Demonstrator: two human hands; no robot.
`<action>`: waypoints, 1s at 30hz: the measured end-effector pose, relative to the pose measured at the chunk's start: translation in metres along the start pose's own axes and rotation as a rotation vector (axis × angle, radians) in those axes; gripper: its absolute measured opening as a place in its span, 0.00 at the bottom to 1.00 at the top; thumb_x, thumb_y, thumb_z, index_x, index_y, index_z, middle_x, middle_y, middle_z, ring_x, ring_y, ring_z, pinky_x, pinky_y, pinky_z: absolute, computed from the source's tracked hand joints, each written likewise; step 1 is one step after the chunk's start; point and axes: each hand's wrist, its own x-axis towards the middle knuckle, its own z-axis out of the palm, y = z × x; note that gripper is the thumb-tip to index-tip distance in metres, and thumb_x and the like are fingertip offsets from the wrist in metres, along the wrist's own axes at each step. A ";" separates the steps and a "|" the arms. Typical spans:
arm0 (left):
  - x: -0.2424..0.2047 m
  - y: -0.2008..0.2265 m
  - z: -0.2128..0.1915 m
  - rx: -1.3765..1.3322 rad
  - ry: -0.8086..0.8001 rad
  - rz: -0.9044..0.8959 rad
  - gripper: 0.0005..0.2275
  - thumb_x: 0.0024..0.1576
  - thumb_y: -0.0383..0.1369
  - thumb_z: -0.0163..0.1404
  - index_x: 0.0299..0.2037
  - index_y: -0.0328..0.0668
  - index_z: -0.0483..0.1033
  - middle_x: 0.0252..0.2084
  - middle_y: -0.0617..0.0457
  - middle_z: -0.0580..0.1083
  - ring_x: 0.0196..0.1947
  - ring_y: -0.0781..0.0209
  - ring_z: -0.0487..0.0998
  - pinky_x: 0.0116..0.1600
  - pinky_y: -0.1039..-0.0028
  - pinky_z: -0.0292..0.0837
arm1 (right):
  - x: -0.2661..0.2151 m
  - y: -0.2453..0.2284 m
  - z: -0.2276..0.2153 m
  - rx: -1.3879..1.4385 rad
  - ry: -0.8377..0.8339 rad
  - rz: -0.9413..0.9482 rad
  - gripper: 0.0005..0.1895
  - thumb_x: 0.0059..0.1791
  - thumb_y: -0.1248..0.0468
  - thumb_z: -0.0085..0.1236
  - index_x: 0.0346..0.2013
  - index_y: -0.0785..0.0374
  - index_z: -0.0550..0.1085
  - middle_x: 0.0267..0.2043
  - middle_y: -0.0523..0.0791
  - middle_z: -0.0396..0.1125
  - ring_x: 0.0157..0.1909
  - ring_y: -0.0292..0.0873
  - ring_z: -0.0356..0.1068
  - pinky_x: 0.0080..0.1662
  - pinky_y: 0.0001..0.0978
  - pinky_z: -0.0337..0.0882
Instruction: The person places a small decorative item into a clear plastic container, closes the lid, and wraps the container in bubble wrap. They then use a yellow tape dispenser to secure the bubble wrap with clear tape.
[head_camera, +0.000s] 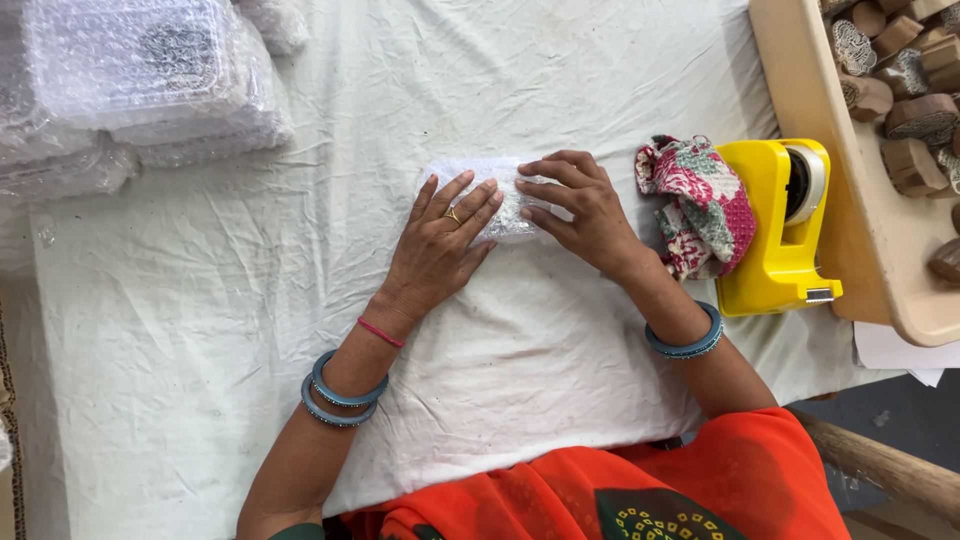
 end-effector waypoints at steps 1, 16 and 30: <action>0.001 0.000 -0.001 -0.024 0.008 0.001 0.27 0.59 0.40 0.58 0.69 0.47 0.68 0.71 0.54 0.66 0.75 0.53 0.59 0.79 0.53 0.42 | 0.002 -0.001 0.000 -0.059 -0.019 -0.011 0.15 0.50 0.59 0.66 0.51 0.56 0.80 0.62 0.40 0.70 0.65 0.48 0.63 0.63 0.42 0.65; -0.021 -0.042 -0.017 -0.392 0.241 -0.384 0.19 0.68 0.32 0.47 0.69 0.44 0.68 0.72 0.50 0.66 0.75 0.50 0.60 0.78 0.60 0.57 | 0.007 -0.013 -0.005 -0.233 -0.113 0.011 0.14 0.51 0.56 0.63 0.49 0.54 0.81 0.59 0.37 0.71 0.62 0.43 0.63 0.54 0.41 0.61; 0.011 -0.019 -0.018 -0.235 -0.008 -0.330 0.14 0.62 0.29 0.48 0.57 0.50 0.77 0.69 0.58 0.65 0.77 0.53 0.50 0.78 0.49 0.39 | 0.007 -0.015 -0.006 -0.248 -0.086 -0.019 0.14 0.50 0.57 0.64 0.49 0.55 0.81 0.59 0.37 0.71 0.60 0.43 0.65 0.55 0.39 0.65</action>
